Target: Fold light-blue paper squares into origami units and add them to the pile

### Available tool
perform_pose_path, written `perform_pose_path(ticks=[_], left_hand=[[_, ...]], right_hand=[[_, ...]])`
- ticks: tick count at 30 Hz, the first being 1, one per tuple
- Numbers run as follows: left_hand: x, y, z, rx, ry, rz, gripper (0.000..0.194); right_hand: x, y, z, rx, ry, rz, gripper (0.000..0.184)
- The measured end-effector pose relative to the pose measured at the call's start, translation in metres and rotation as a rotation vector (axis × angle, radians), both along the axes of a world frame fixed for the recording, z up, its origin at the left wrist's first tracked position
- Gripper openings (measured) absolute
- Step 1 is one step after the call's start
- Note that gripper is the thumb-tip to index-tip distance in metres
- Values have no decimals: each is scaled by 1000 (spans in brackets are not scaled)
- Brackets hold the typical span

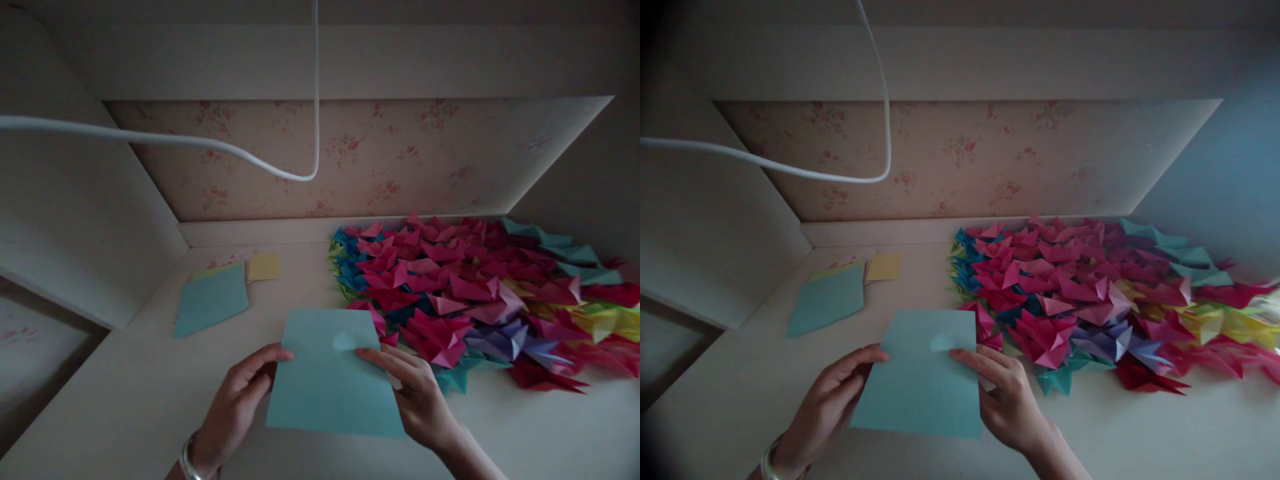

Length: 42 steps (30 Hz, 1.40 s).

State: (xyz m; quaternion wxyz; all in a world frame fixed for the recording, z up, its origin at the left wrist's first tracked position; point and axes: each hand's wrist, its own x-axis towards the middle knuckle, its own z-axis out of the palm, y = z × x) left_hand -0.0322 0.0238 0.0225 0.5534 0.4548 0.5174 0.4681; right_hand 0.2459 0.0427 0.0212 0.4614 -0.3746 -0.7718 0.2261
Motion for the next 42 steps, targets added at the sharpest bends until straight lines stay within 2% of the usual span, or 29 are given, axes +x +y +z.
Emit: perform_pose_path(ticks=[5, 9, 13, 17, 21, 23, 26, 28, 31, 34, 39, 42], left_hand=[[4, 0, 8, 168, 89, -66, 21], [4, 0, 10, 278, 246, -35, 21], [3, -4, 8, 293, 276, -25, 14], [10, -8, 3, 275, 222, -49, 17], [19, -12, -2, 231, 104, -104, 18], [22, -12, -5, 206, 92, -33, 23], [24, -11, -9, 263, 149, 170, 32], [22, -11, -11, 331, 261, 206, 36], [17, -10, -10, 400, 497, 109, 30], [14, -10, -7, 451, 636, 27, 27], [16, -9, -6, 497, 696, -145, 26], [18, -10, -7, 520, 707, -179, 26]], right_hand=[[2, 0, -2, -5, 47, 55, 38], [4, 2, 0, 17, 64, 66, 29], [2, -1, 3, -90, 82, 45, 11], [-6, -5, -2, -313, 281, -116, 32], [-15, -7, -11, -409, 423, -225, 32], [-19, -7, -15, -409, 458, -225, 28], [-24, -8, -19, -440, 555, -164, 18], [-27, -10, -20, -490, 584, -97, 16], [-30, -13, -21, -564, 574, -27, 21], [-31, -13, -22, -608, 600, -1, 27], [-31, -13, -27, -637, 495, -78, 18], [-31, -16, -30, -649, 408, -84, 18]])
